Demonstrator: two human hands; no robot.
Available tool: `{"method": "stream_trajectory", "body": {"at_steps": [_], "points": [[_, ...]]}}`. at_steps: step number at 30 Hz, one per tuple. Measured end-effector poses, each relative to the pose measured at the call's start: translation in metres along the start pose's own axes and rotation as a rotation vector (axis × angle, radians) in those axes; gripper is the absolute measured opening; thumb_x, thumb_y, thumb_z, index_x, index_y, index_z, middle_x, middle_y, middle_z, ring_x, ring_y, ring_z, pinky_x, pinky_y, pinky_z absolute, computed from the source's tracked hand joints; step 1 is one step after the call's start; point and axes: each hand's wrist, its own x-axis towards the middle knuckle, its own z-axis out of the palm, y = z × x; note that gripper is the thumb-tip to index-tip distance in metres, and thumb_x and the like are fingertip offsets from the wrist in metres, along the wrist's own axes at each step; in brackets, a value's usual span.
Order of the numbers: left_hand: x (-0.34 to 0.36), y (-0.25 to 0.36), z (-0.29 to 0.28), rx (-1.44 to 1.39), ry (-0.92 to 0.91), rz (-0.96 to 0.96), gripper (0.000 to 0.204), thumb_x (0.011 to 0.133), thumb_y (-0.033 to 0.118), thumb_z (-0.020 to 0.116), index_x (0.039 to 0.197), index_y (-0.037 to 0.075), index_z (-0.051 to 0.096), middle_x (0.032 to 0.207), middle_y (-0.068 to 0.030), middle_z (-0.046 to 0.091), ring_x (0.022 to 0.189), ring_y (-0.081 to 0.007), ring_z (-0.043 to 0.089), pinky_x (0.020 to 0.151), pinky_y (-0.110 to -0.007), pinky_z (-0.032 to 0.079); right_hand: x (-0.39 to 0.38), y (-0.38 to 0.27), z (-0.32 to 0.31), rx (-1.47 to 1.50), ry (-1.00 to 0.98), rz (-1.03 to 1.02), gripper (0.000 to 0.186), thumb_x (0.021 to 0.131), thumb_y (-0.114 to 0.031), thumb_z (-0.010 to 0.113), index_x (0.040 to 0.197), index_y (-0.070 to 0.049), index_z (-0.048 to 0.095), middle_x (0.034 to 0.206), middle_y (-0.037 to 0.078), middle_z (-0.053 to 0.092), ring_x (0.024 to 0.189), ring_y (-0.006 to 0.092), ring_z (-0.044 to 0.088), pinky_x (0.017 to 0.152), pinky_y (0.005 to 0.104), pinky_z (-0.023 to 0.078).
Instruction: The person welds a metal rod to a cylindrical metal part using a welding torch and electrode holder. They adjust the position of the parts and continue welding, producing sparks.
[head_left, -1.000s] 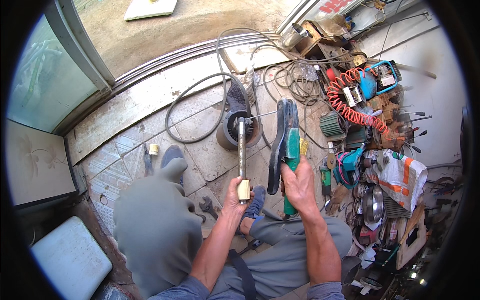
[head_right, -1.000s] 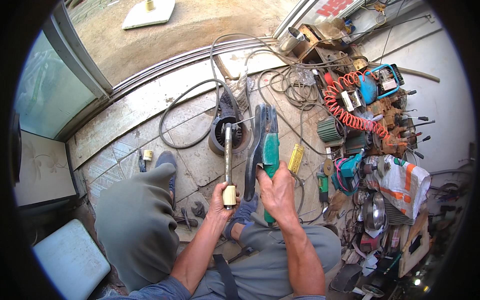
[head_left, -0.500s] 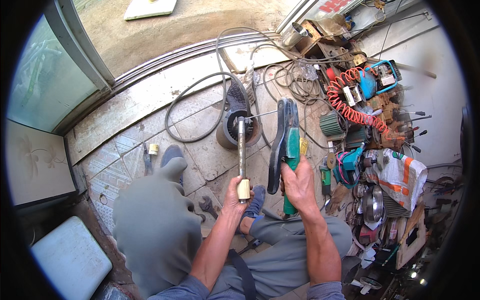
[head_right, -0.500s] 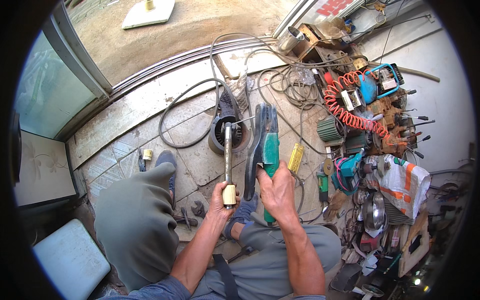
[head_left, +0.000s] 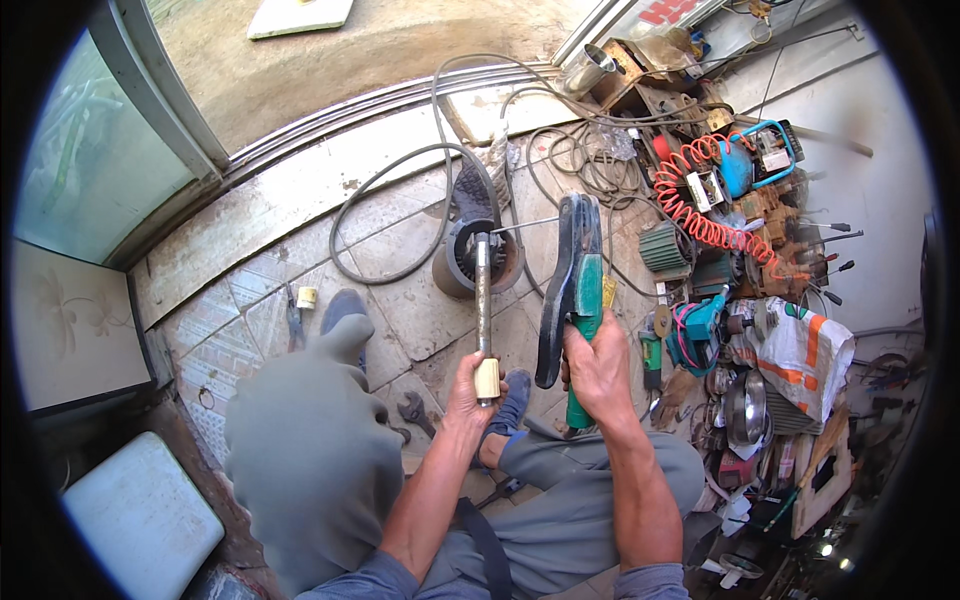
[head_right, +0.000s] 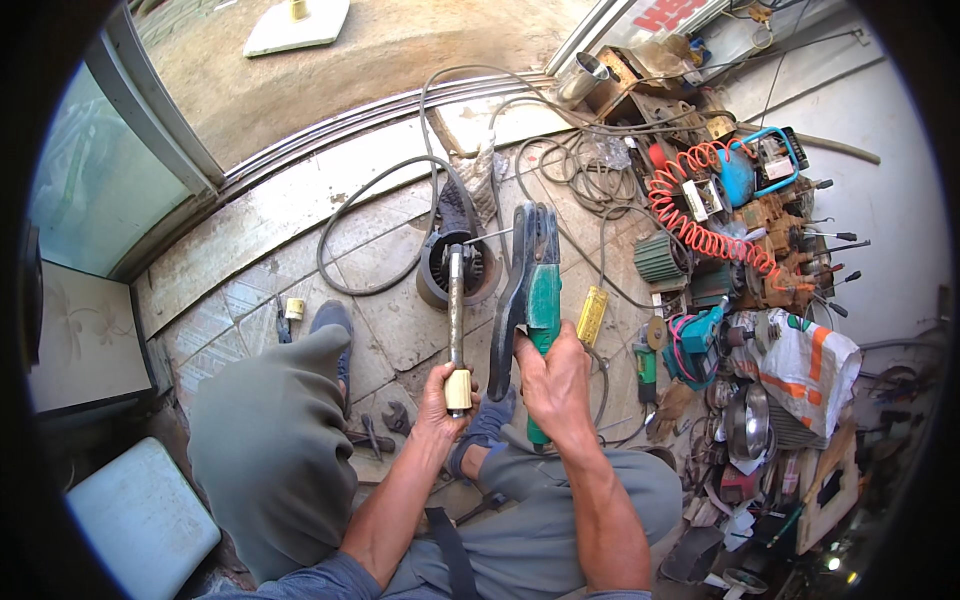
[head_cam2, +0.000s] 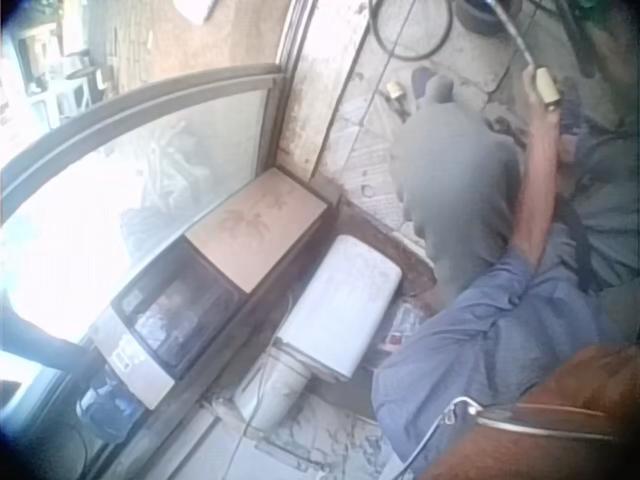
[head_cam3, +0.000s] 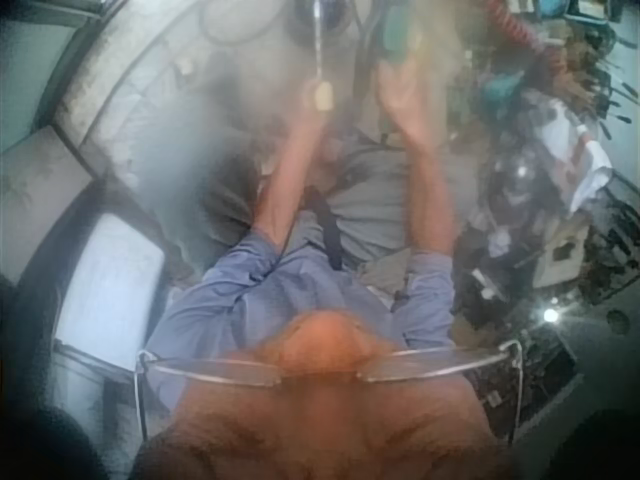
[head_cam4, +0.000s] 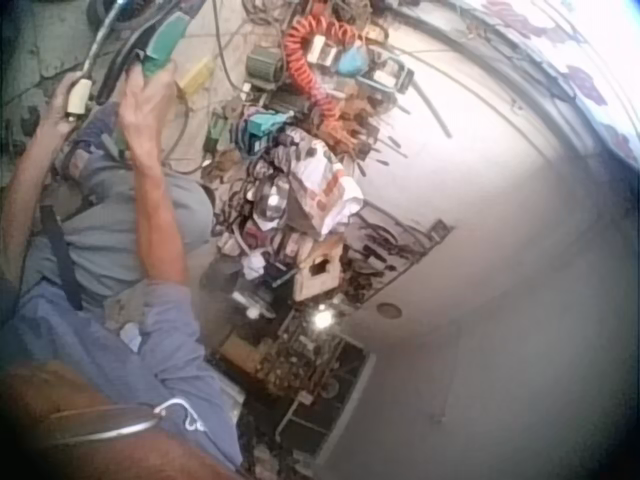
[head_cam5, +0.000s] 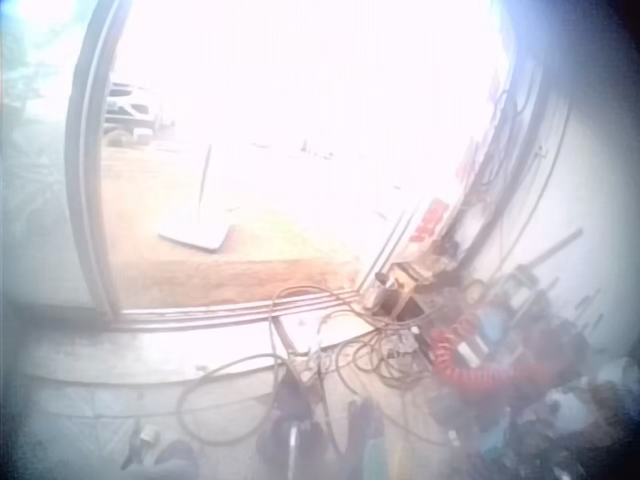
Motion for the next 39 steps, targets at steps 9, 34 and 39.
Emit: {"method": "stream_trajectory", "body": {"at_steps": [9, 34, 39], "points": [[0.0, -0.001, 0.001, 0.003, 0.011, -0.008, 0.037, 0.089, 0.034, 0.071, 0.105, 0.001, 0.066, 0.078, -0.0099, 0.065, 0.063, -0.0195, 0.065, 0.055, -0.032, 0.06, 0.001, 0.002, 0.001, -0.035, -0.025, 0.0, 0.032, 0.093, -0.022, 0.069, 0.099, 0.008, 0.058, 0.071, 0.02, 0.066, 0.067, 0.0283, 0.068, 0.066, 0.0431, 0.052], [0.001, -0.001, 0.001, -0.012, 0.013, -0.002, 0.035, 0.09, 0.033, 0.069, 0.105, 0.001, 0.066, 0.077, -0.0103, 0.066, 0.063, -0.0198, 0.067, 0.056, -0.032, 0.061, 0.0, -0.003, 0.002, -0.052, -0.019, -0.018, 0.032, 0.093, -0.021, 0.07, 0.1, 0.007, 0.058, 0.072, 0.02, 0.066, 0.068, 0.0286, 0.068, 0.066, 0.0426, 0.052], [-0.001, 0.0, 0.001, -0.007, -0.004, -0.015, 0.035, 0.09, 0.032, 0.07, 0.105, 0.0, 0.066, 0.077, -0.0104, 0.067, 0.062, -0.02, 0.066, 0.055, -0.032, 0.061, 0.0, -0.003, 0.001, -0.069, -0.034, 0.006, 0.032, 0.093, -0.022, 0.07, 0.1, 0.007, 0.058, 0.071, 0.02, 0.066, 0.068, 0.0269, 0.068, 0.066, 0.0422, 0.051]]}}
